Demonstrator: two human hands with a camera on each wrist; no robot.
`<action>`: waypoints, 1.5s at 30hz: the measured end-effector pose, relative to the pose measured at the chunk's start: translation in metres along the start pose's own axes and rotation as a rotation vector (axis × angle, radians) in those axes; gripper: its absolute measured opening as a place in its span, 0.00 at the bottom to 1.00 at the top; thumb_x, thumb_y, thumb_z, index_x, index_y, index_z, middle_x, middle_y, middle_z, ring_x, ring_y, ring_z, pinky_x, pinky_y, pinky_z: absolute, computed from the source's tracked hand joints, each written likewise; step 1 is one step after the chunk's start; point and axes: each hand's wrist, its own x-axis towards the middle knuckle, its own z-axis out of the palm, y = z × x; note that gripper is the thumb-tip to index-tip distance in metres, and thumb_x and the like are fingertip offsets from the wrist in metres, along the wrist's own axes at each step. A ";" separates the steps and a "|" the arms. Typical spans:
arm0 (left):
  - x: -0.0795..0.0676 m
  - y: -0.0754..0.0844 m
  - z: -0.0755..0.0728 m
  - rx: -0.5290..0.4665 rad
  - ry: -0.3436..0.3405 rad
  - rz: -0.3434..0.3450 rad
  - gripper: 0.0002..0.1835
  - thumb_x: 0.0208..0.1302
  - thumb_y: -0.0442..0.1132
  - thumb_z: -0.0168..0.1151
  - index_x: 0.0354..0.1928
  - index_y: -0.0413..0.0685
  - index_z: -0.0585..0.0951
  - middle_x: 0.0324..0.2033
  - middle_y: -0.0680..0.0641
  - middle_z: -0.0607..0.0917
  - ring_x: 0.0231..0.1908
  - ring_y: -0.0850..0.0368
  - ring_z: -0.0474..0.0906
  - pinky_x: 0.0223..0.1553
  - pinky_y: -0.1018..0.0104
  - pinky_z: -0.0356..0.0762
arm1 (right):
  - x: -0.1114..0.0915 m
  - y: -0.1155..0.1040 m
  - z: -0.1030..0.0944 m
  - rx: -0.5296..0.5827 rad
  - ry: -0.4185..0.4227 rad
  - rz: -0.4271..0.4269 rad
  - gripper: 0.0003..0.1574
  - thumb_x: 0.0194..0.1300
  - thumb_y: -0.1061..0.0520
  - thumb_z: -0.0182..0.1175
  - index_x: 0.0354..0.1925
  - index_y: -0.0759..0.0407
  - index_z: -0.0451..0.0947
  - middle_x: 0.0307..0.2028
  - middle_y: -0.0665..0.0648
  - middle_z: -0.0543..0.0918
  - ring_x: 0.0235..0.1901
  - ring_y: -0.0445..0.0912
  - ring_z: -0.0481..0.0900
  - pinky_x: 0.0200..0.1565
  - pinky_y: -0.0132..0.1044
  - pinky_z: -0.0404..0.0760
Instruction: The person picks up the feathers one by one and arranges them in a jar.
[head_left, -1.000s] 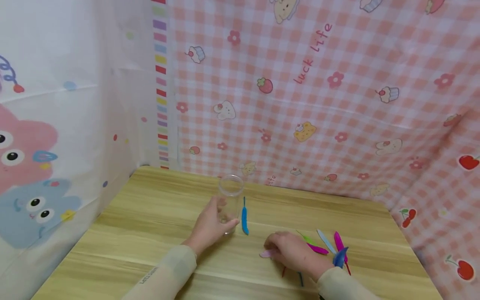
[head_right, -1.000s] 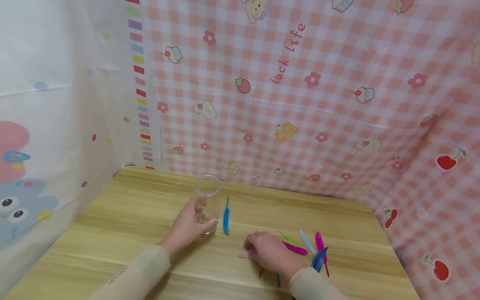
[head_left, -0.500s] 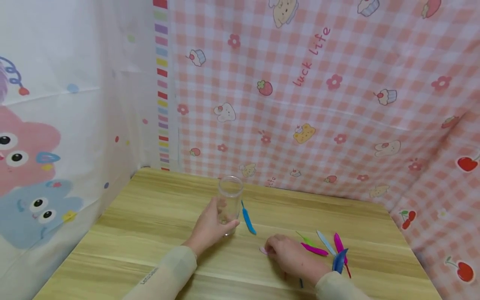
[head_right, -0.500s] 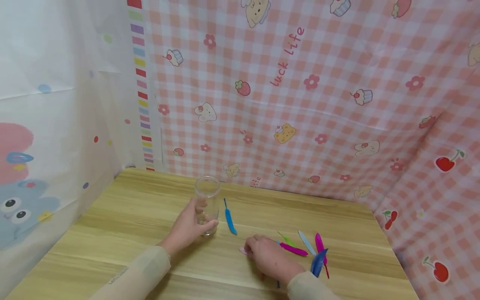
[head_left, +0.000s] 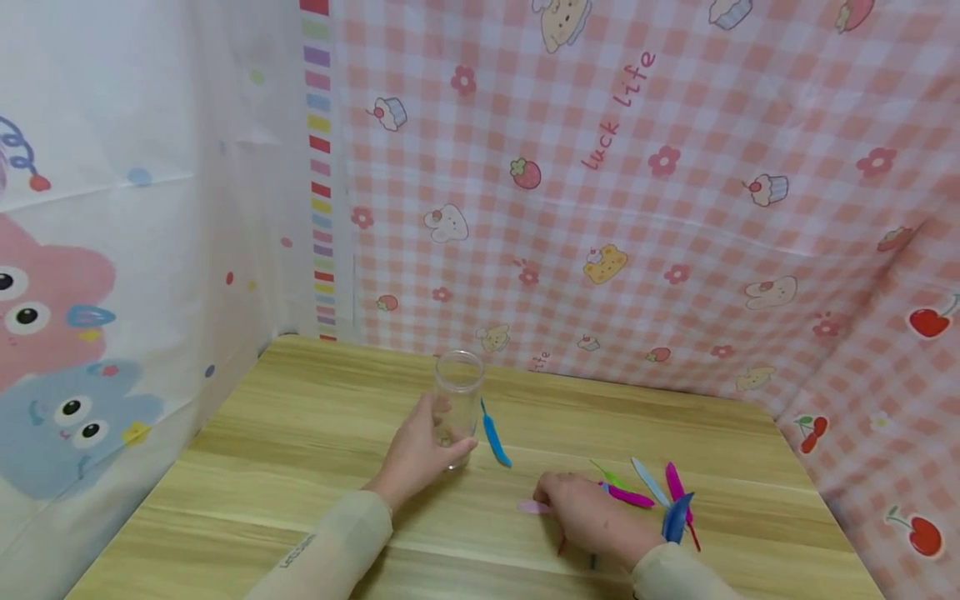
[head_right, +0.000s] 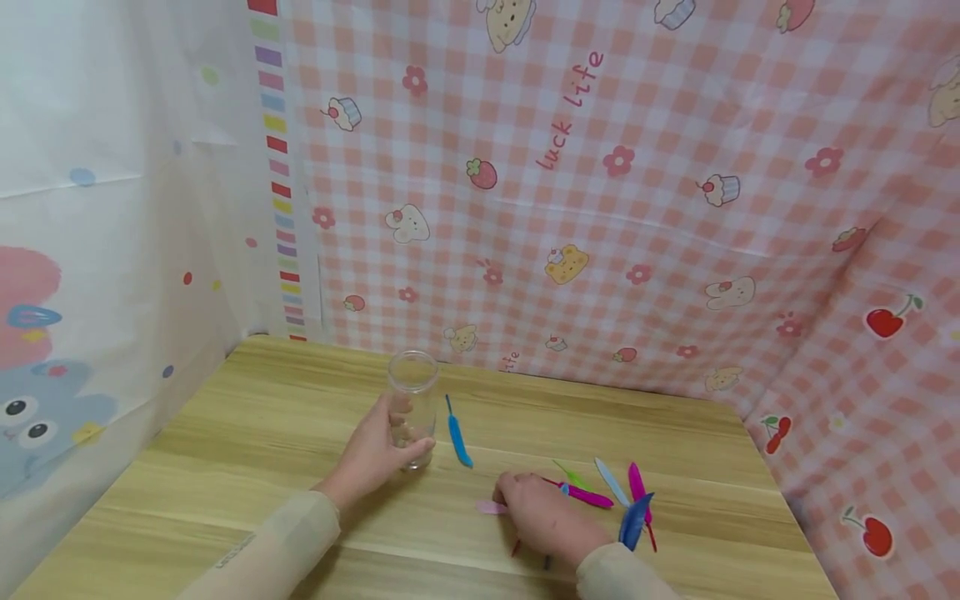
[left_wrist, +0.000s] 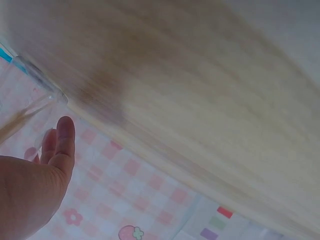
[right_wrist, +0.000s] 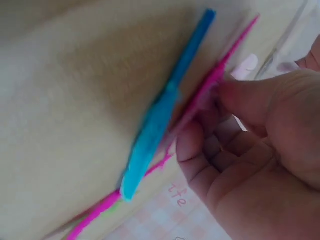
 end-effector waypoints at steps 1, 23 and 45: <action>0.000 0.000 0.000 0.000 0.000 0.001 0.39 0.64 0.48 0.79 0.70 0.45 0.69 0.71 0.39 0.78 0.68 0.37 0.80 0.64 0.41 0.84 | 0.000 -0.001 0.001 -0.001 0.010 -0.009 0.15 0.68 0.68 0.69 0.46 0.50 0.80 0.38 0.46 0.84 0.39 0.39 0.79 0.47 0.44 0.88; -0.001 0.001 0.002 0.021 0.013 0.022 0.37 0.64 0.47 0.79 0.68 0.45 0.70 0.69 0.38 0.80 0.67 0.36 0.80 0.65 0.39 0.83 | 0.006 -0.028 0.012 0.063 0.152 -0.029 0.03 0.78 0.60 0.62 0.47 0.54 0.79 0.38 0.52 0.86 0.36 0.39 0.79 0.39 0.37 0.86; -0.004 0.001 0.001 0.024 0.005 0.013 0.39 0.65 0.49 0.79 0.70 0.45 0.69 0.71 0.39 0.78 0.68 0.38 0.79 0.65 0.40 0.83 | 0.007 -0.025 -0.004 0.827 0.439 0.198 0.22 0.78 0.68 0.58 0.67 0.64 0.76 0.52 0.62 0.85 0.39 0.45 0.84 0.36 0.28 0.85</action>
